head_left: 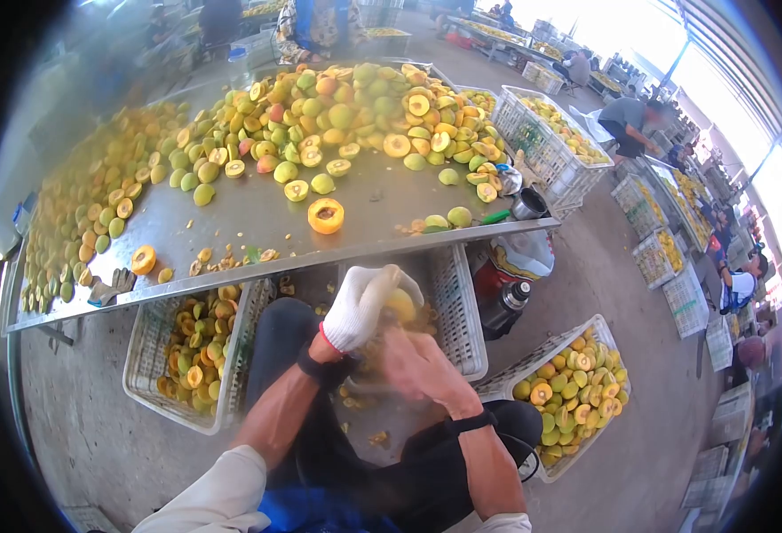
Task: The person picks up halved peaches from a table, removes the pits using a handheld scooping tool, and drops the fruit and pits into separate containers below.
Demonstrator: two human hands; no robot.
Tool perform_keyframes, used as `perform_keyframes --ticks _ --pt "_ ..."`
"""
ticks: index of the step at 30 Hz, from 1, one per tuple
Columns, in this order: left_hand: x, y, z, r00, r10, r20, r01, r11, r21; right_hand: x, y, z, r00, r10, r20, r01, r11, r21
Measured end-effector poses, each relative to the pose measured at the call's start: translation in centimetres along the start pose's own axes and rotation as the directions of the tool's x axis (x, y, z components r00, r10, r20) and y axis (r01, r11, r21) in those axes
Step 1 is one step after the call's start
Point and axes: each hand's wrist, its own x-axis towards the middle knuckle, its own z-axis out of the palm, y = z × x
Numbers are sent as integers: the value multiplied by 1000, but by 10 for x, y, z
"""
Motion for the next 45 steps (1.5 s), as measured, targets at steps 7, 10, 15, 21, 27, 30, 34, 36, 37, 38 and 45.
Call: perform_keyframes --ticks 7,10,15,21,27,30,34,36,37,38,45 --pt "5 -15 10 989 -144 -35 107 858 -503 13 20 1 959 -53 277 -91 871 482" --pt "14 -19 20 945 -207 -252 44 846 -531 19 24 1 975 -50 217 -99 773 626" --pt "0 11 -9 912 65 -404 -111 989 -93 13 13 -9 997 -72 22 46 815 578" --pt "-54 92 -76 796 287 -533 -108 934 341 9 9 -6 993 18 -113 32 903 429" --pt "-126 49 -188 751 347 -562 377 475 795 22 39 1 939 -139 -313 100 985 -138" --pt "-147 29 -212 808 285 -515 516 77 853 19 31 4 917 -235 -322 137 944 -300" --pt "-135 14 -220 787 497 -365 468 -96 878 16 26 9 885 -327 -332 202 912 -358" --pt "-101 5 -227 773 438 -459 447 139 884 21 31 7 879 -362 -310 224 888 -402" --pt "-78 1 -229 786 397 -474 424 212 880 25 39 3 881 -377 -287 234 872 -429" --pt "-54 -3 -231 797 357 -488 405 285 869 29 43 0 880 -395 -262 248 855 -456" --pt "114 -54 -259 956 62 -288 285 50 957 28 22 5 881 -389 -272 246 865 -438"
